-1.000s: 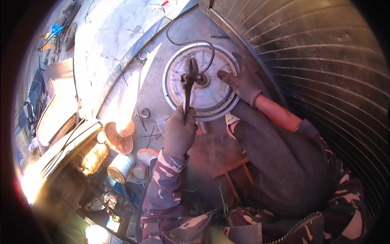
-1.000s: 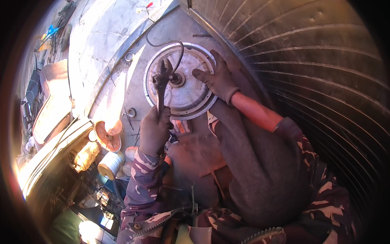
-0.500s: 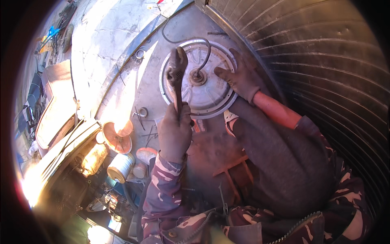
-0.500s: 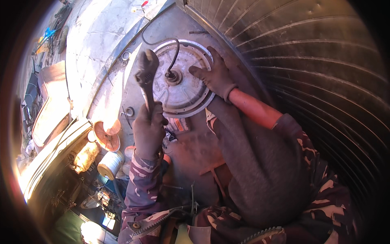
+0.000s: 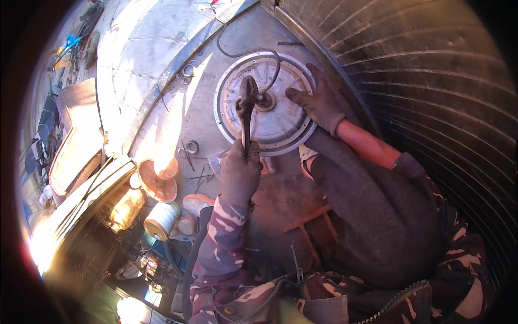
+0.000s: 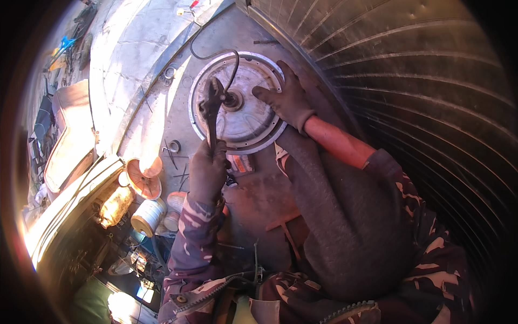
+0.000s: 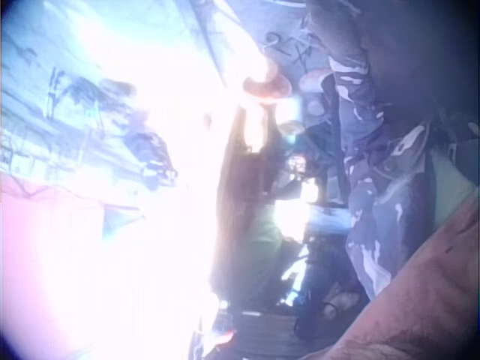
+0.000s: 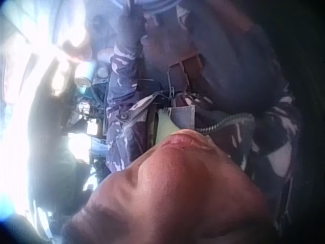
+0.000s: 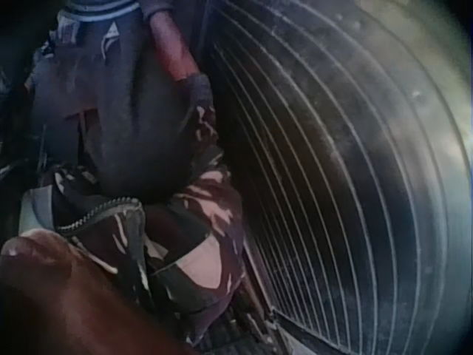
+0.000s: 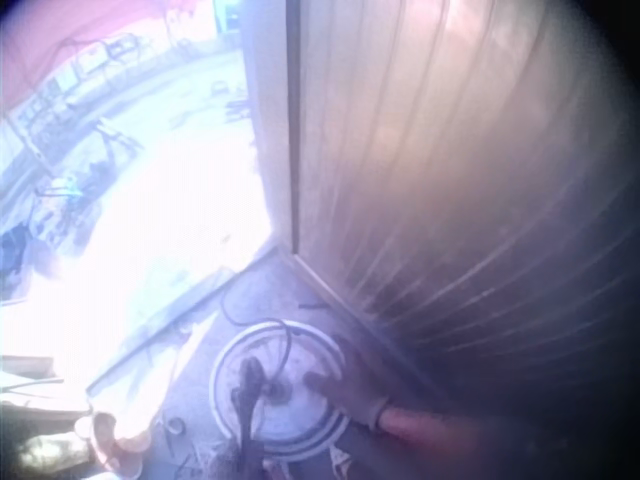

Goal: The person, seated on the floor of a cluttered repair workshop, works on a washing machine motor assembly. They thread a wire through the pulley wheel, fit the pulley onto the motor shaft, and use an adjustable wrench to tighten the fastener on the shaft, repositioning the assembly as they work.

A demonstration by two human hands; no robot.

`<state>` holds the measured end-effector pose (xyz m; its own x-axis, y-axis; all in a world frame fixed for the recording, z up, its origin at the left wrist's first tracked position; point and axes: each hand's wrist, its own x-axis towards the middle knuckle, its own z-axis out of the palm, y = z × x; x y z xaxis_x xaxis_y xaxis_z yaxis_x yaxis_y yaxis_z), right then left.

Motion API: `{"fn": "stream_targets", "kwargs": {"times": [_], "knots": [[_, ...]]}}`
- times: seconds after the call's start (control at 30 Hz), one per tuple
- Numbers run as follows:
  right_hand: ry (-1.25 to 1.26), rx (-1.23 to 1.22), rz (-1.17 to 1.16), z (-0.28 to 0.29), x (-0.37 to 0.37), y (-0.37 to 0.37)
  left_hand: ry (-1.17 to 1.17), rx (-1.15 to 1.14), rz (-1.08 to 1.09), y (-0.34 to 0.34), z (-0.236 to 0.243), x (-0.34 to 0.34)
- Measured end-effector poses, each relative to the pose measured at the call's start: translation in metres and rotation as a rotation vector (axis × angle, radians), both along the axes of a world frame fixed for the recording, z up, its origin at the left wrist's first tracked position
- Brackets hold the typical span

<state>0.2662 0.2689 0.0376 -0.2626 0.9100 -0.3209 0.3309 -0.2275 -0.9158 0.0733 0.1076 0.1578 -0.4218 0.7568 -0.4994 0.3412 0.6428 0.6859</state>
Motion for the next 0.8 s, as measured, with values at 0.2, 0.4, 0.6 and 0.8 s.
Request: {"fn": "stream_targets", "kwargs": {"times": [0.2,0.4,0.6,0.8], "knots": [[-0.113,0.008,0.038,0.012,0.004,0.004,-0.027,0.042,0.083,-0.002,0.004,-0.002],[-0.035,0.018,0.026,0.006,0.000,0.001,0.034,-0.103,-0.055,0.006,0.000,-0.002],[-0.103,0.017,0.043,0.011,0.005,0.002,-0.037,0.020,0.090,-0.002,0.004,0.000],[-0.142,0.042,0.038,0.007,0.000,0.003,0.079,-0.049,-0.076,0.001,-0.005,-0.002]]}}
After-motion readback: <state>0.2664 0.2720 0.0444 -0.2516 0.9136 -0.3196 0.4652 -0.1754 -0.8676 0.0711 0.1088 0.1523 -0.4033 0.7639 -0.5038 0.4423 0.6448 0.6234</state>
